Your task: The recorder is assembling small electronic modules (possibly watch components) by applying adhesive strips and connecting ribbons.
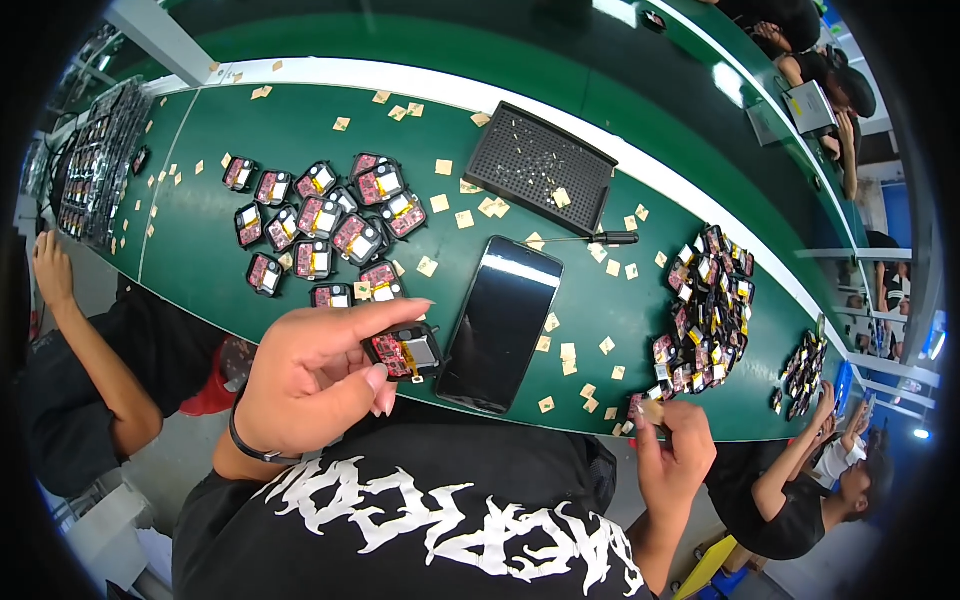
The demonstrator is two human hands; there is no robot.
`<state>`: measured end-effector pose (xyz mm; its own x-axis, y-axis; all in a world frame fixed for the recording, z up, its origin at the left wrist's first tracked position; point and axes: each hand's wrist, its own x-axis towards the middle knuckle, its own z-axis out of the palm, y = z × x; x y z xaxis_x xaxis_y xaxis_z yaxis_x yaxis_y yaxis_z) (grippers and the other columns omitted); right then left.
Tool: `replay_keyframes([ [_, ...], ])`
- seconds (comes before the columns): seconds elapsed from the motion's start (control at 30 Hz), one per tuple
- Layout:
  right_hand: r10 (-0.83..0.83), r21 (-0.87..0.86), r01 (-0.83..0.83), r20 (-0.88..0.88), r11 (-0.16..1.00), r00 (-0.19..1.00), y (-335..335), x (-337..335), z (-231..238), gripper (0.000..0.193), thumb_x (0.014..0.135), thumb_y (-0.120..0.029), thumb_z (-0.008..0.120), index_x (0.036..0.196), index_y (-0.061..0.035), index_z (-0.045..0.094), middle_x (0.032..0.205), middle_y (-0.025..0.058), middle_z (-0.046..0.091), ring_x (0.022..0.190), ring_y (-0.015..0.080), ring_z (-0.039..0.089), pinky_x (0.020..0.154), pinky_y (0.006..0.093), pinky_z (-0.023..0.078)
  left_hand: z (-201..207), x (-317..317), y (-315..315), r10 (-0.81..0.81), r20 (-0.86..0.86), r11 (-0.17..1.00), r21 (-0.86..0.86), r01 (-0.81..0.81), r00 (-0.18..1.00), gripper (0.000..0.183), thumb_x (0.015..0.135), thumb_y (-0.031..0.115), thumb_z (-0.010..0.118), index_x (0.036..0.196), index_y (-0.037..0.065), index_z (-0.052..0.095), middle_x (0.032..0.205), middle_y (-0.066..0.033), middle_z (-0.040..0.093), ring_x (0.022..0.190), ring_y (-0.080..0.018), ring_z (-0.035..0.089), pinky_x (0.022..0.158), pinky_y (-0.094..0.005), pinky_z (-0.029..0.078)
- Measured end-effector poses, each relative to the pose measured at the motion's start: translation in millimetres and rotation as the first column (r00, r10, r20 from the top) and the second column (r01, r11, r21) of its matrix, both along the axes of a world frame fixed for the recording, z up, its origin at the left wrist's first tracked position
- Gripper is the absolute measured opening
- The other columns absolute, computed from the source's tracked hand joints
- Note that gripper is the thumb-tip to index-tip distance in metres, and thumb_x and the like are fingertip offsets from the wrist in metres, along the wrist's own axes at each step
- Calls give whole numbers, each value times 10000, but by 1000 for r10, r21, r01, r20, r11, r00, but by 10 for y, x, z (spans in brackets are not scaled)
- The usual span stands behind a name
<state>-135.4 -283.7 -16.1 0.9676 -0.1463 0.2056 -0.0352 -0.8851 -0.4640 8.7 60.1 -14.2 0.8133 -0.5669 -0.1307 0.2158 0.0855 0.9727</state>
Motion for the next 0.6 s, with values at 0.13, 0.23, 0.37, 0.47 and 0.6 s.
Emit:
replay_keyframes([
  [0.13,125,-18,-125,20,992,992,90,80,16,209,747,41,740,934,14,651,903,142,667,779,301,621,693,353,499,16,11,89,-46,164,994,103,29,985,486,874,-48,526,1355,-93,572,826,-86,675,666,-97,645,631,-232,528],
  [0.23,165,0,-165,41,986,986,137,89,-2,239,720,31,741,942,6,657,912,146,667,780,304,620,689,356,496,40,16,135,-66,245,989,143,31,967,504,861,-65,529,1363,-67,578,833,-95,688,670,-109,659,638,-236,535],
  [0.37,272,-12,-272,96,962,958,287,220,46,274,681,37,749,938,0,663,896,139,668,756,296,618,683,360,499,-18,-23,169,-31,339,991,135,-16,940,555,815,-107,545,1362,-29,599,828,-73,689,680,-110,664,640,-247,536],
  [0.47,442,-70,-437,153,897,884,453,371,148,307,636,34,777,922,-18,679,847,102,669,691,266,614,621,364,497,25,-25,193,-42,375,989,150,-16,926,562,798,-112,551,1351,-30,608,804,-74,681,669,-122,664,632,-252,531],
  [0.6,586,-148,-567,215,810,781,692,577,289,285,644,4,796,907,-35,695,865,80,674,693,222,608,572,339,471,84,-26,198,-53,450,983,181,-33,892,570,781,-109,565,1344,-35,610,774,-77,669,660,-143,668,625,-261,524],
])
